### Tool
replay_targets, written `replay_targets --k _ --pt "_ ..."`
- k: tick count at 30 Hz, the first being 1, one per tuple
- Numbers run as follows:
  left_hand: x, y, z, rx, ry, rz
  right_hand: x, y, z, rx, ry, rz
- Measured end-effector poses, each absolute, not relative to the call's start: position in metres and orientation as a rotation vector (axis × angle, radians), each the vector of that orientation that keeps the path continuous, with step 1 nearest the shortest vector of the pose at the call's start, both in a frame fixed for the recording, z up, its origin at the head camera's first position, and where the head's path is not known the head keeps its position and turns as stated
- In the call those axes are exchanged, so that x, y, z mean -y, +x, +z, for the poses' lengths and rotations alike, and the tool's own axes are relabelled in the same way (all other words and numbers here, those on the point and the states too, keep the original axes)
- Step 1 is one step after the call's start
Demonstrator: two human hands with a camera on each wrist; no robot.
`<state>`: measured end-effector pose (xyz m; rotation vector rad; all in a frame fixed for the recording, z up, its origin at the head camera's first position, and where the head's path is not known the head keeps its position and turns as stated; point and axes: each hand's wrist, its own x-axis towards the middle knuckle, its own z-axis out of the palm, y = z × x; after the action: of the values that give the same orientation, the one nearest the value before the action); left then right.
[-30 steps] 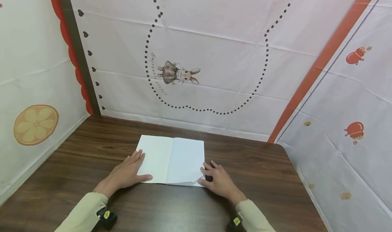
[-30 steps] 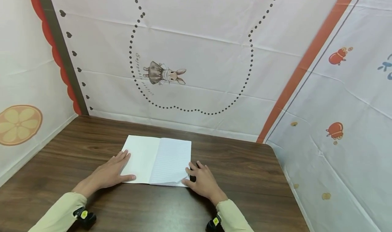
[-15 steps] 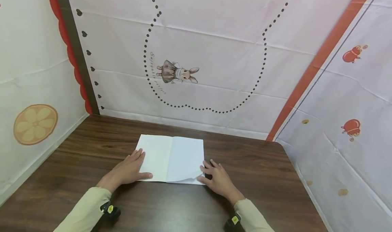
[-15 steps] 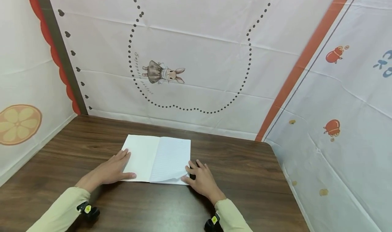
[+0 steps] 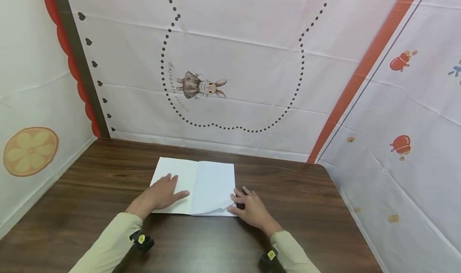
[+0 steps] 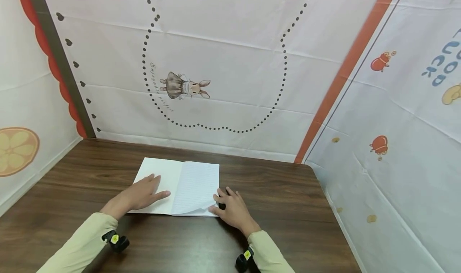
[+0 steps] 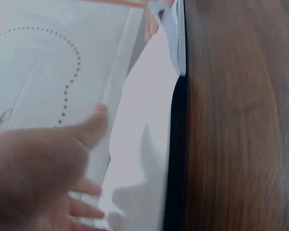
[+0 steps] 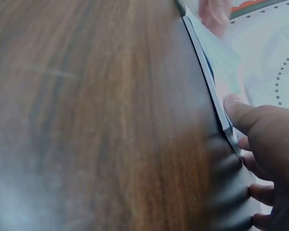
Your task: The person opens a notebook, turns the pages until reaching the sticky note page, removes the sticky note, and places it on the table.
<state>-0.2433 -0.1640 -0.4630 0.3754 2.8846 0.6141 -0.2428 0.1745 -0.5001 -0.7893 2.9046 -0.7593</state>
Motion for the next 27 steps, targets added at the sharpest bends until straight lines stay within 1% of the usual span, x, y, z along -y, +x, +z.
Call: replay_targets --k 4,9,15,20,27 --pt "0.144 -0.247 -0.463 -2.933 0.573 0.800 -0.174 -0.245 -0.500 -2.905 -0.773 -0.746" --pt "0.113 -0.246 -0.462 -2.828 0.757 0.971 -0.173 -0.246 -0.499 -2.913 -0.766 -0.730" --pt "0.081 -0.245 -0.470 -2.780 0.889 0.889 -0.173 -0.245 -0.501 -2.917 -0.787 -0.715" --pt "0.064 -0.248 -0.480 -2.744 1.021 0.799 -0.174 -0.245 -0.501 -2.931 -0.811 -0.727" --pt "0.050 -0.253 -0.489 -2.782 1.313 0.627 -0.175 -0.245 -0.500 -2.922 -0.790 -0.716"
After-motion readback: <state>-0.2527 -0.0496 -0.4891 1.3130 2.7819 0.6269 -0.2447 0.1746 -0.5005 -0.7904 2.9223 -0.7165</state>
